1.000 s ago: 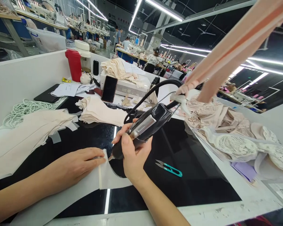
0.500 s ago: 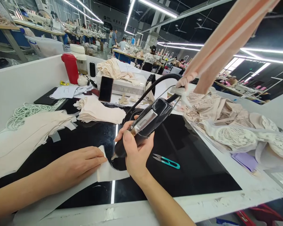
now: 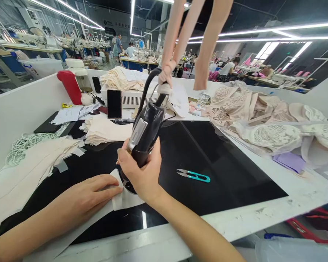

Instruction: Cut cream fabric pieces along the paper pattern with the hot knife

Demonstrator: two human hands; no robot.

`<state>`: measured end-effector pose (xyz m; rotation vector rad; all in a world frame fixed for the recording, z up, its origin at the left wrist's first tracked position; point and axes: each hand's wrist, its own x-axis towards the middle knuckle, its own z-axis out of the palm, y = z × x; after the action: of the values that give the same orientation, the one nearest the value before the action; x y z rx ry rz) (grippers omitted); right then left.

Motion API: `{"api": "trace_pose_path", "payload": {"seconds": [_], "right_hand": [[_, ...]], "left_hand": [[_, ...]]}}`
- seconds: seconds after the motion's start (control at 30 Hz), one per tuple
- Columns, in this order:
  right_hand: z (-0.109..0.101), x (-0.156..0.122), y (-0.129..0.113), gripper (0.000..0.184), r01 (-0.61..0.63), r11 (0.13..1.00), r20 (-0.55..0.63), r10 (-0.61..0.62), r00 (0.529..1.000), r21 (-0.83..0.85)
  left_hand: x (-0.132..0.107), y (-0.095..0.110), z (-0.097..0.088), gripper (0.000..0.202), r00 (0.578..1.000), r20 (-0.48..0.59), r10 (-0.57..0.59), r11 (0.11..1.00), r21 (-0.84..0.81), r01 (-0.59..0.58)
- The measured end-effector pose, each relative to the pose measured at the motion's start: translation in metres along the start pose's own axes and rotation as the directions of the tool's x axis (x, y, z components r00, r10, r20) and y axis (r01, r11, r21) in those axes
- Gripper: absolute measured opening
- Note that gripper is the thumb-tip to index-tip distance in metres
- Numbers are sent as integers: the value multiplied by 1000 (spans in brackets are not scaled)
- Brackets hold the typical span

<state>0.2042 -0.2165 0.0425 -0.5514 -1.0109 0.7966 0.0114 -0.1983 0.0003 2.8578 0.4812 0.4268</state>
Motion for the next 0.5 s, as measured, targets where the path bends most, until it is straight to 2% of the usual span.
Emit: {"api": "trace_pose_path", "payload": {"seconds": [0.3,0.5], "right_hand": [[3,0,3,29,-2,999,-21,2,1000,-33],[-2,-2,-4,30,12,1000,-7,-12,1000,-4]], "left_hand": [[-4,-1,-1,39,1000,-10,3,1000,9,-3],[-5,-2,1,37,1000,12,-10,1000,0,10]]}}
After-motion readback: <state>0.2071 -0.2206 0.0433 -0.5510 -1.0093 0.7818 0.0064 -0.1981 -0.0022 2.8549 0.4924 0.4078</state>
